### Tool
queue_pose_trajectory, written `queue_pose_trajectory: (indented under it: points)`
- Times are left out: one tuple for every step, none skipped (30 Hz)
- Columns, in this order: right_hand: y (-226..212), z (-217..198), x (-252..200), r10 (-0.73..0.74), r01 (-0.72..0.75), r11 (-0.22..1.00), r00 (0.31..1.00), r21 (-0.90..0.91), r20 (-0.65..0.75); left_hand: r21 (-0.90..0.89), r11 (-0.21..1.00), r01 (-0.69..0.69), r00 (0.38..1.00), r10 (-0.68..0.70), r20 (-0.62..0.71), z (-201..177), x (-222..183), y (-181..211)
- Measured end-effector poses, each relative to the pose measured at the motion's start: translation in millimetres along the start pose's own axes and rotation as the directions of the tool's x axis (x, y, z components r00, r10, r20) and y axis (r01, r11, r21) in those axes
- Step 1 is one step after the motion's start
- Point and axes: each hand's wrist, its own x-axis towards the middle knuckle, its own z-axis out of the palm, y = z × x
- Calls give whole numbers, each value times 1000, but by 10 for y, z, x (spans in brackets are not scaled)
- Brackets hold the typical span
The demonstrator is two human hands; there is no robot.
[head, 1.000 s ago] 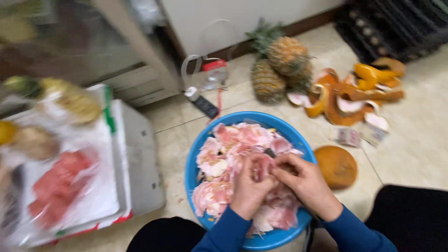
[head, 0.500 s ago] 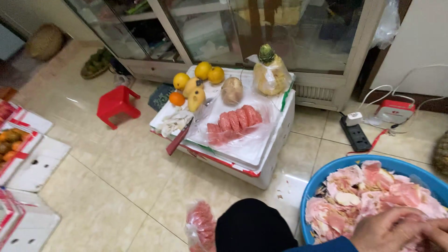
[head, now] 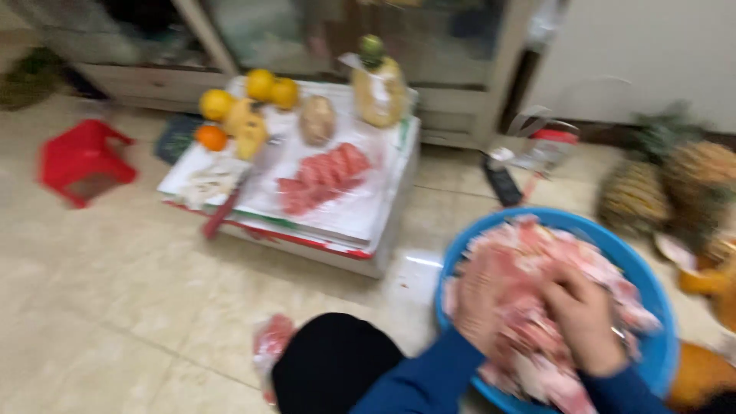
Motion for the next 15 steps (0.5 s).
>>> queue_pose_trajectory:
  points:
    - [-104,52,-82,-28,26,997,999,69,23,-132,983,126,982,-143,-126,-17,-28,130]
    - [-207,164,-89,-72,63,987,996,150,52,-258,941,221,929,-283,-240,-81,-3,257]
    - [-261,128,-144,-62,57,989,998,138,29,-270,934,235,930,-297,-217,-46,-28,325]
    - [-346,145,-166,72,-111,924,990,365,120,-295,938,180,948,-245,-202,-59,-27,419]
    - [-439,173,-190,174,-279,783,956,556,234,-321,939,125,963,-193,-188,-82,-25,522]
    - [-491,167,-223,174,-276,783,958,557,229,-322,938,127,964,-193,-183,-99,-32,543]
    - [-544,162,-256,141,-283,802,945,525,294,-187,976,111,965,-151,-215,-118,-39,565]
    - [-605,151,-287,111,-288,823,927,490,358,-50,994,96,965,-105,-241,-131,-41,589]
    - [-658,217,-336,112,-285,824,929,489,352,-54,994,96,966,-106,-236,-141,-44,594]
    - [-701,273,-391,124,-301,827,921,475,369,-111,985,135,956,-159,-246,-140,-56,591]
    - [-743,331,-444,135,-317,829,913,460,385,-168,970,173,944,-213,-254,-140,-68,588]
    - [-720,377,-440,135,-314,829,915,463,380,-168,970,174,945,-213,-248,-145,-90,561]
    - [-697,422,-434,129,-289,850,924,440,360,-81,986,143,954,-159,-254,-149,-109,533]
    - [-665,470,-435,123,-267,868,932,419,340,8,994,111,961,-106,-256,-154,-139,503]
    - [-657,488,-429,124,-267,866,934,423,335,10,993,114,962,-107,-251,-146,-158,493]
